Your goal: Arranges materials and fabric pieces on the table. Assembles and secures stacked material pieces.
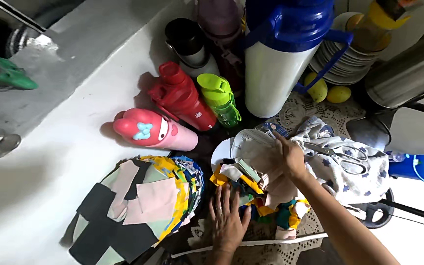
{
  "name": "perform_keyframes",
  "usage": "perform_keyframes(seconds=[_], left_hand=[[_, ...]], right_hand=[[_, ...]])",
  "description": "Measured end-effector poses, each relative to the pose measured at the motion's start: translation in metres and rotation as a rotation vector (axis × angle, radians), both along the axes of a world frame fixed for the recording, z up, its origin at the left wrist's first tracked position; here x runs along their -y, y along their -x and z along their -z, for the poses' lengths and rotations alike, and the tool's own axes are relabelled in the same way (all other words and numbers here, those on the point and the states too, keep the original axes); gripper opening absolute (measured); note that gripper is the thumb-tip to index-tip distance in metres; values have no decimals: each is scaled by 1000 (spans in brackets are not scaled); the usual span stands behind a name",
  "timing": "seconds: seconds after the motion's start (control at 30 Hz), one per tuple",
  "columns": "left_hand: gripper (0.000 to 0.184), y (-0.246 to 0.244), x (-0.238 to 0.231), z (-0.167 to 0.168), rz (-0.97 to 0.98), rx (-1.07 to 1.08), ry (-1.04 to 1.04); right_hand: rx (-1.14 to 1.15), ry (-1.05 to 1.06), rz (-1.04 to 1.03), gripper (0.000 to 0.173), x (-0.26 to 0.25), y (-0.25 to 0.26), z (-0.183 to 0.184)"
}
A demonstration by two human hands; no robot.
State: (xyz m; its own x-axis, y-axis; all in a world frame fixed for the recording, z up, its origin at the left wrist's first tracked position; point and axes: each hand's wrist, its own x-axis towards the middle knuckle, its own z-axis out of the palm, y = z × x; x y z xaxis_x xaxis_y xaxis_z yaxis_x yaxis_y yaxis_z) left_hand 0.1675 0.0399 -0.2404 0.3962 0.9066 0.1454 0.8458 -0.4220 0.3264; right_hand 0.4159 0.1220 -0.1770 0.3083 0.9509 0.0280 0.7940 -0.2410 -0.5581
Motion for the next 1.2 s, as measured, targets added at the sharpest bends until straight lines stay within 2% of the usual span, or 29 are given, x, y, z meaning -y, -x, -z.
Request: perform_keyframes(seconds=[0.07,0.13,0.2,0.27,0.37,0.53,0.63,0.77,0.87,0.97,1.1,1.2], left_hand=[[64,0,0,2,0,1,-36],[65,1,0,4,5,-8,-64],[66,1,-1,3,6,-10,-85],[64,1,-1,3,6,1,-89],[65,1,-1,4,5,-2,-92],[65,1,-2,2,6,-8,-87],[66,1,-1,2,5,-11,-70],[62,0,-1,-1,-4,14,-53],[61,-1,0,-5,-13,23,-30],[62,-1,-1,-7,-11,34,-7],[74,1,0,-5,-26,116,16],[79,7,-4,-20,-50,247,188]], right_hand=[[-236,260,135,40,-15,-8,-21],[-295,404,219,43,-32,-21,-26],[-203,458,214,54,-44,-30,-25],[-90,494,175,56,-52,-31,-23],[11,555,145,49,-59,-24,-22],[14,588,99,34,-61,-26,-23],[-13,562,73,33,-56,-28,-25],[-200,416,172,29,-45,-36,-33],[-207,225,290,27,-32,-38,-61],[-261,-1,319,23,-14,-44,-90],[-381,-145,335,20,14,-50,-124],[-504,-237,352,16,37,-42,-151]])
